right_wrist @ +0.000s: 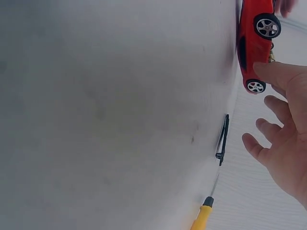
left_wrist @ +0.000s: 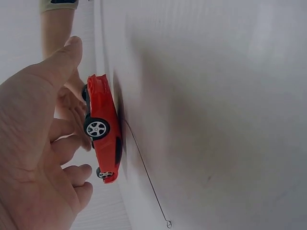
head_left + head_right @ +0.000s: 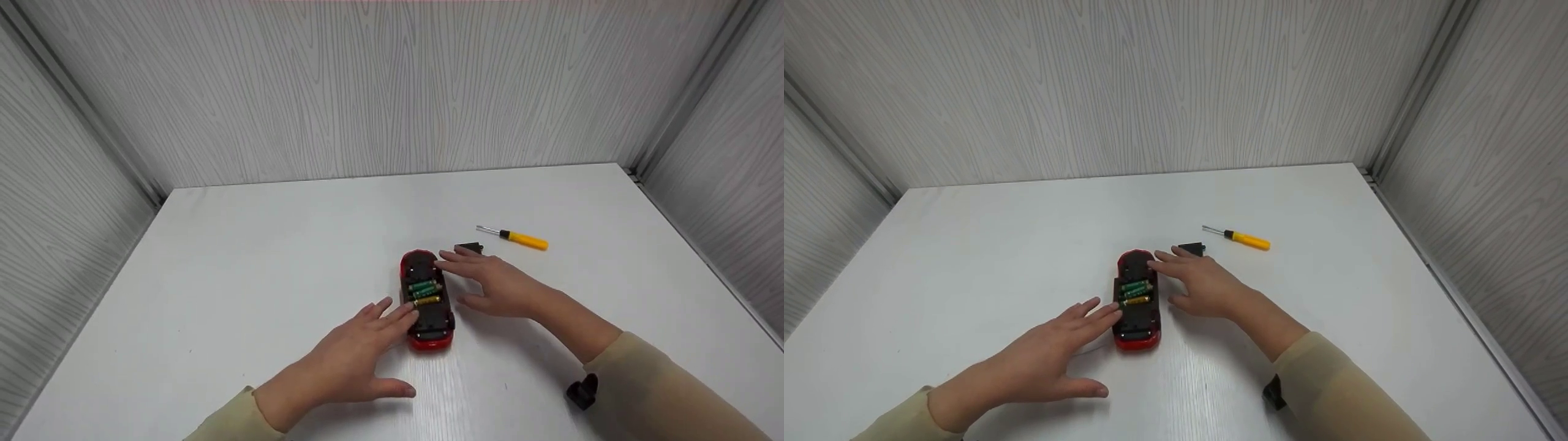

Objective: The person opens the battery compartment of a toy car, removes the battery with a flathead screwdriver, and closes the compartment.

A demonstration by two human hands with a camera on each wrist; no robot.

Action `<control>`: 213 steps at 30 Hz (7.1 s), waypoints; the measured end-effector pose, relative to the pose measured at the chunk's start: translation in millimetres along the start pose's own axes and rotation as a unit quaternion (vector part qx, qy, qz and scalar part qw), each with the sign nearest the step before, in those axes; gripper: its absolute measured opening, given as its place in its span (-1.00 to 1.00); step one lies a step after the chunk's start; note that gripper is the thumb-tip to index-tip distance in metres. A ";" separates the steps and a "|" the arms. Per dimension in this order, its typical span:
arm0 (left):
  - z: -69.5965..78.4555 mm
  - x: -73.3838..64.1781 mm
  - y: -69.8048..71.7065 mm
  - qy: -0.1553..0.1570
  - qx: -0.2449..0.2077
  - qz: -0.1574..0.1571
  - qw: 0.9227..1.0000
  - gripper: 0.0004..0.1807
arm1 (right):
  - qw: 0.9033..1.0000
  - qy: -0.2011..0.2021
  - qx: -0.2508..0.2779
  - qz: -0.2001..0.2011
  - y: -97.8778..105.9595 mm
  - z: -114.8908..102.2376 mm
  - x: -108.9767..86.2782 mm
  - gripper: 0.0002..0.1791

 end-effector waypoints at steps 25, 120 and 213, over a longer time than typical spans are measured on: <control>-9.6 -1.4 -4.6 0.021 0.030 0.008 0.999 0.18 | 1.000 0.027 -0.007 0.008 -2.1 1.0 -3.7 -0.32; -71.8 23.5 10.6 0.049 -0.224 0.158 0.960 -0.05 | 0.980 -0.022 0.194 0.046 2.4 -16.7 16.2 -0.49; -73.7 23.1 9.0 0.025 -0.237 0.177 0.955 -0.05 | 0.988 -0.020 0.147 -0.048 -6.6 -21.3 31.1 -0.56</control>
Point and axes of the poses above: each hand's wrist, its own x-axis towards the middle knuckle, its own y-axis out of the back of the hand, z = x × y, the point moved 6 cm from there along x, towards the middle knuckle, and after that the axes turned 5 degrees about -z, right-handed, at the moved point
